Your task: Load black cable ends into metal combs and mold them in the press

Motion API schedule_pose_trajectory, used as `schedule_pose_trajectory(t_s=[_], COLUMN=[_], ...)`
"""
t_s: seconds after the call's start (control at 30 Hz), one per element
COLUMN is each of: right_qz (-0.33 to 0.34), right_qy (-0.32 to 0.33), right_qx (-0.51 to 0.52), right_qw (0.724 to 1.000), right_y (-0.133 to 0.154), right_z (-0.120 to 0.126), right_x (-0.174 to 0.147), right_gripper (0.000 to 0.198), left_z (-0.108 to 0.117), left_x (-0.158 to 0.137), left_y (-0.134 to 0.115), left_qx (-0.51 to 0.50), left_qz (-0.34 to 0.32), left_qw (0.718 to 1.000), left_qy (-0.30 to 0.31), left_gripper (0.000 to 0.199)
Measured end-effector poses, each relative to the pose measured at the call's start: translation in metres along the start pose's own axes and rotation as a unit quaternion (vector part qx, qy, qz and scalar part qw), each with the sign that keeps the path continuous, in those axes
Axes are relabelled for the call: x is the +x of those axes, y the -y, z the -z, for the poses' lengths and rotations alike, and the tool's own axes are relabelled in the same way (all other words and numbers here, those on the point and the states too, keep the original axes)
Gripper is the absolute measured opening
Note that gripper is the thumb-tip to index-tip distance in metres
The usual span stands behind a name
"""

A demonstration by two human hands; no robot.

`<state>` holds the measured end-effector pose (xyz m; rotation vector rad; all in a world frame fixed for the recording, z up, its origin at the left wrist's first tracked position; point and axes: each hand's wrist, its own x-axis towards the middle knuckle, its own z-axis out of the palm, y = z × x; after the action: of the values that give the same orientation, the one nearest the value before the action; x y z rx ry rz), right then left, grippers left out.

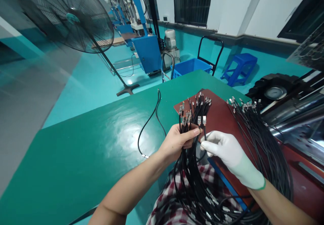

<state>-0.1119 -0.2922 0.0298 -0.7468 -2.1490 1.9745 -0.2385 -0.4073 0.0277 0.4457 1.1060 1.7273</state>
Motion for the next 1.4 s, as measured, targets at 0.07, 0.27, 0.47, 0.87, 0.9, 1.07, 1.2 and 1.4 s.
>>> schedule_pose_trajectory(t_s=[0.07,0.27,0.47,0.87,0.9,1.07,1.2,1.4], right_qz=[-0.006,0.01,0.001,-0.029,-0.029,-0.021,-0.018,-0.014], right_qy=[-0.004,0.026,0.049,0.041,0.039,0.032,0.036,0.029], right_qx=[0.001,0.007,0.02,-0.032,-0.034,-0.027,-0.032,-0.028], right_qw=[1.0,1.0,0.999,0.998,0.998,0.999,0.999,0.999], right_y=[0.0,-0.004,-0.003,0.006,0.005,-0.002,-0.003,-0.005], right_z=[0.0,0.0,-0.001,-0.004,-0.003,-0.002,-0.003,-0.002], right_x=[0.0,0.001,0.002,0.0,0.001,0.002,0.003,0.004], right_gripper=[0.019,0.021,0.026,0.021,0.021,0.021,0.021,0.023], left_z=[-0.001,-0.002,-0.001,-0.003,-0.003,0.0,0.003,0.002], left_x=[0.0,-0.001,0.0,0.003,0.003,0.003,0.004,0.003], left_y=[0.0,0.0,0.0,-0.003,-0.003,-0.003,-0.003,-0.002], left_qx=[0.001,0.008,0.014,0.008,0.009,0.002,-0.005,-0.016], left_qz=[0.001,-0.008,-0.039,-0.025,-0.021,0.001,0.007,0.013], left_qw=[1.0,1.0,0.999,0.999,0.999,1.0,1.0,1.0], left_qy=[-0.004,0.001,-0.004,-0.029,-0.03,-0.025,-0.016,-0.006], left_gripper=[0.029,0.028,0.026,0.033,0.032,0.032,0.033,0.031])
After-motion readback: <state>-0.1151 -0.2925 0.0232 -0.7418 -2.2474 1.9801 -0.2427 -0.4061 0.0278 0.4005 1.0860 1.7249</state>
